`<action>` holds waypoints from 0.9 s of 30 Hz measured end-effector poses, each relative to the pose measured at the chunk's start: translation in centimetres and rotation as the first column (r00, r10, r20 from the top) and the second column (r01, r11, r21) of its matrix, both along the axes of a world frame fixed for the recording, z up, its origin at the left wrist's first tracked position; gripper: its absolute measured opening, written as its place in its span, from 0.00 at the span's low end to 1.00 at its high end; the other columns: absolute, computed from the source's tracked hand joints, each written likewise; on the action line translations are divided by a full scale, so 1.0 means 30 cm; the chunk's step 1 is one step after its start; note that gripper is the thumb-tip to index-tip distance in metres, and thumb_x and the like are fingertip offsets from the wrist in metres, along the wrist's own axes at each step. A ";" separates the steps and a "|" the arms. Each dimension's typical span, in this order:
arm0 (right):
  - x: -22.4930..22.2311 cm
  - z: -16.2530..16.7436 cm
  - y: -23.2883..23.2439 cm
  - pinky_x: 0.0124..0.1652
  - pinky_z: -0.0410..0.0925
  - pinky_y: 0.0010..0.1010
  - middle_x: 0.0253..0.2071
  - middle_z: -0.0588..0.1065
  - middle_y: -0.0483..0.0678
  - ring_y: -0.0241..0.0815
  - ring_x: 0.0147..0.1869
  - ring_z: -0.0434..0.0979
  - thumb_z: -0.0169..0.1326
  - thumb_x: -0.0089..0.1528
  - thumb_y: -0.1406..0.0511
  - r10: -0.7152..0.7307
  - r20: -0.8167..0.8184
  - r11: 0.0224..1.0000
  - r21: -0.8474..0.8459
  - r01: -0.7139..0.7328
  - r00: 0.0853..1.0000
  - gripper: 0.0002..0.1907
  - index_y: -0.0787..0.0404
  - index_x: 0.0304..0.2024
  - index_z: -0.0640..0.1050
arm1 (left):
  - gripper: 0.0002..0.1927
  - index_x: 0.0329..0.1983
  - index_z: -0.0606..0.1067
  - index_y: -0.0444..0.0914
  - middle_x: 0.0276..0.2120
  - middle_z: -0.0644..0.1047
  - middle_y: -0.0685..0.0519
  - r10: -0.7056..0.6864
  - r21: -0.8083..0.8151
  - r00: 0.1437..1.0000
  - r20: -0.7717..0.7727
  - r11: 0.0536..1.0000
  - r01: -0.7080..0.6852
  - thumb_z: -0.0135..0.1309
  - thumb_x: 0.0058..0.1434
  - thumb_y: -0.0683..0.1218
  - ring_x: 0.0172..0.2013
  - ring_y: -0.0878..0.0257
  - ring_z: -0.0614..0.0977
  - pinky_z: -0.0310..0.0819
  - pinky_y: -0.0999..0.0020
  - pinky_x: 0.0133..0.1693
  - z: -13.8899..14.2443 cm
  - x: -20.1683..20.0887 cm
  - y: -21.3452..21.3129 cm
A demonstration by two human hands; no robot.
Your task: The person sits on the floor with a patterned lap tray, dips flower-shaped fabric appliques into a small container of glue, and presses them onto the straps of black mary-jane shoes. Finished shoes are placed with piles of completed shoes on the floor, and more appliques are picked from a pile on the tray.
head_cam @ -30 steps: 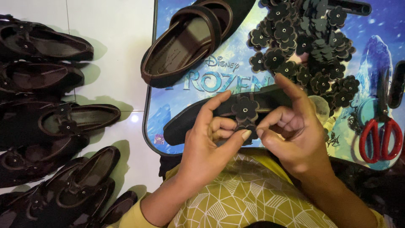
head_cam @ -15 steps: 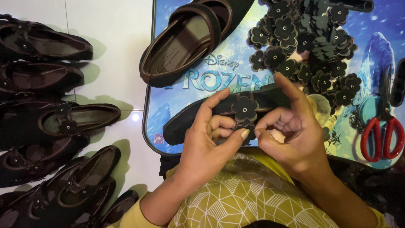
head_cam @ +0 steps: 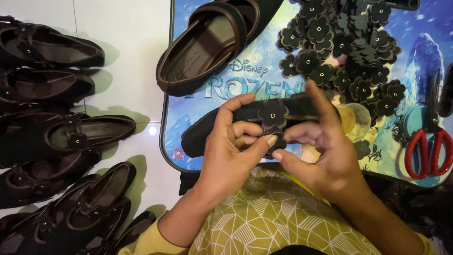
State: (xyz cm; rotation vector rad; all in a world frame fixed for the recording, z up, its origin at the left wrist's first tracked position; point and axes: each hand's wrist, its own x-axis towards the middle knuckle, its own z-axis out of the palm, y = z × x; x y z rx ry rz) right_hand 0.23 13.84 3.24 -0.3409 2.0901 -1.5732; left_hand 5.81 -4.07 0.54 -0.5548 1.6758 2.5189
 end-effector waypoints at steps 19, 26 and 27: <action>-0.020 -0.004 -0.006 0.48 0.74 0.27 0.74 0.58 0.43 0.37 0.52 0.79 0.64 0.53 0.77 0.024 -0.051 0.997 -0.067 -0.028 0.998 0.64 0.57 0.79 0.37 | 0.34 0.69 0.61 0.34 0.36 0.78 0.54 -0.018 -0.004 0.999 -0.026 1.000 0.018 0.60 0.61 0.35 0.37 0.72 0.80 0.76 0.76 0.40 -0.014 -0.017 -0.011; -0.018 -0.024 0.005 0.61 0.71 0.33 0.51 0.78 0.56 0.42 0.60 0.80 0.55 0.63 0.80 -0.066 -0.037 0.966 -0.254 0.055 0.997 0.54 0.57 0.82 0.39 | 0.37 0.73 0.57 0.35 0.35 0.76 0.54 -0.023 0.053 0.999 -0.024 0.998 0.024 0.58 0.63 0.37 0.33 0.73 0.79 0.74 0.78 0.32 -0.020 -0.058 -0.047; -0.018 -0.034 0.001 0.61 0.71 0.34 0.51 0.78 0.56 0.42 0.60 0.80 0.55 0.63 0.80 -0.067 -0.050 0.965 -0.256 0.052 0.996 0.54 0.57 0.82 0.39 | 0.37 0.74 0.57 0.35 0.35 0.77 0.55 -0.023 0.069 1.000 -0.020 0.997 0.024 0.58 0.63 0.38 0.33 0.73 0.79 0.75 0.78 0.30 -0.019 -0.060 -0.051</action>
